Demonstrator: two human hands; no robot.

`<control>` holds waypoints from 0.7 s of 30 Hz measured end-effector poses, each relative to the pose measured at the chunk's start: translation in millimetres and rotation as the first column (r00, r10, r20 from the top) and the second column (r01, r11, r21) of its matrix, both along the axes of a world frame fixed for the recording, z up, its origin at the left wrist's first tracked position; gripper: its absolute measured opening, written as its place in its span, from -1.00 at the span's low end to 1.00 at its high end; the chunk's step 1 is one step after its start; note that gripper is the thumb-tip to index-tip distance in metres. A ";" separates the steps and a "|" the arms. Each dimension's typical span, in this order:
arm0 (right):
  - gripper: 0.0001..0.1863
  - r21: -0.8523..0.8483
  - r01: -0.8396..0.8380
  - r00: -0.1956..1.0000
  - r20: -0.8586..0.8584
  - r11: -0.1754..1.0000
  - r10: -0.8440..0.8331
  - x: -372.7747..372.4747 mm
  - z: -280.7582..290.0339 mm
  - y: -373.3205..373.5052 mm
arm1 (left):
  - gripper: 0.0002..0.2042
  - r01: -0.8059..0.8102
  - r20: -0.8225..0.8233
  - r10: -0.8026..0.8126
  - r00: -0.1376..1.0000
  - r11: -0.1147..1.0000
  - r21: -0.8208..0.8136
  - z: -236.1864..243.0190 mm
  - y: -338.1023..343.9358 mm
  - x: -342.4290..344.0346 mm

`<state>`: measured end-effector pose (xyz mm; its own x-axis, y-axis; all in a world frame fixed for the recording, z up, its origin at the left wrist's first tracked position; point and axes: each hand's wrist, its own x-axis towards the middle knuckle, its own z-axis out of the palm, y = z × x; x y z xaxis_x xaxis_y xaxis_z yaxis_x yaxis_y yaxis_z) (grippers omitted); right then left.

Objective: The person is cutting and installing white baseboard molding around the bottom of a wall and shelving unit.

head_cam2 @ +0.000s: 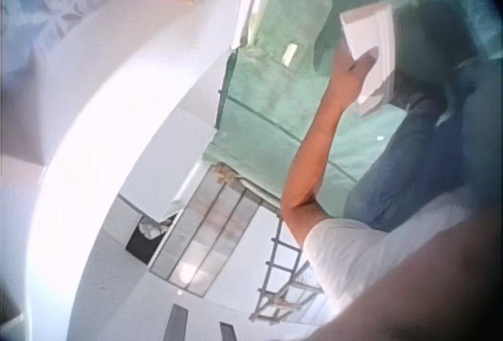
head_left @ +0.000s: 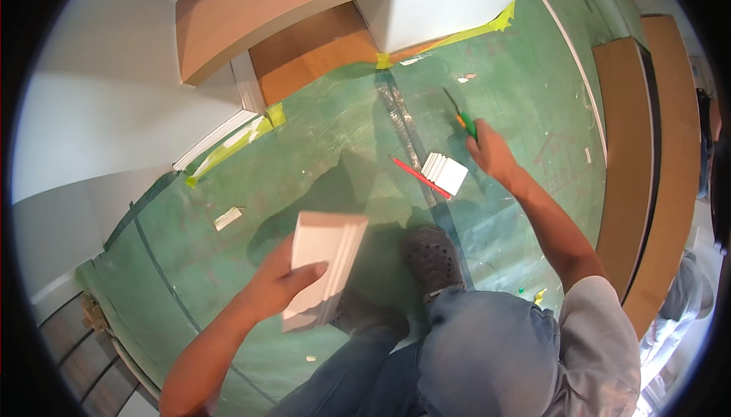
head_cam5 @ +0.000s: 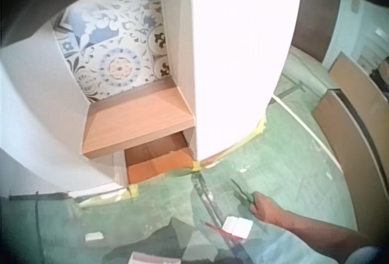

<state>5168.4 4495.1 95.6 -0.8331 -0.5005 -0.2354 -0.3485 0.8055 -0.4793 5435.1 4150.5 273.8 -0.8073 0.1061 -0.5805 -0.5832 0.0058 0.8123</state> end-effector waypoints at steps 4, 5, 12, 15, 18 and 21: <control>-0.65 -0.217 -0.027 0.951 0.294 0.976 0.092 73.8 43.4 -32.1 | -0.55 0.081 0.335 -0.074 0.939 0.997 -0.007 14.5 -12.2 52.9; -0.65 -0.290 -0.039 0.927 0.346 0.956 0.143 90.0 50.3 -38.5 | -0.55 0.075 0.346 -0.077 0.935 0.997 0.018 8.4 -7.8 66.5; -0.50 -0.447 -0.128 0.621 0.660 0.885 0.423 170.5 93.1 -92.5 | -0.53 -0.196 0.551 0.079 0.831 0.968 0.158 -30.8 45.6 99.1; -0.45 -0.447 -0.218 0.497 0.714 0.868 0.493 169.7 94.9 -106.7 | -0.52 -0.150 0.559 0.012 0.829 0.968 0.202 -32.6 46.9 99.2; -0.49 -0.612 -0.217 0.532 0.579 0.760 0.618 175.5 76.8 -108.6 | -0.48 -0.331 0.593 0.046 0.804 0.863 0.382 -59.6 47.9 115.6; -0.56 -0.552 -0.246 0.487 0.640 0.797 0.594 176.9 84.7 -116.8 | -0.41 -0.317 0.603 -0.045 0.797 0.818 0.480 -77.4 53.1 132.1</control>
<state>5345.3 4378.3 180.3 -0.0856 -0.9196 -0.3833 0.0335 0.3819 -0.9236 5567.2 4203.6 196.4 -0.3780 0.4558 -0.8059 -0.8846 -0.4345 0.1692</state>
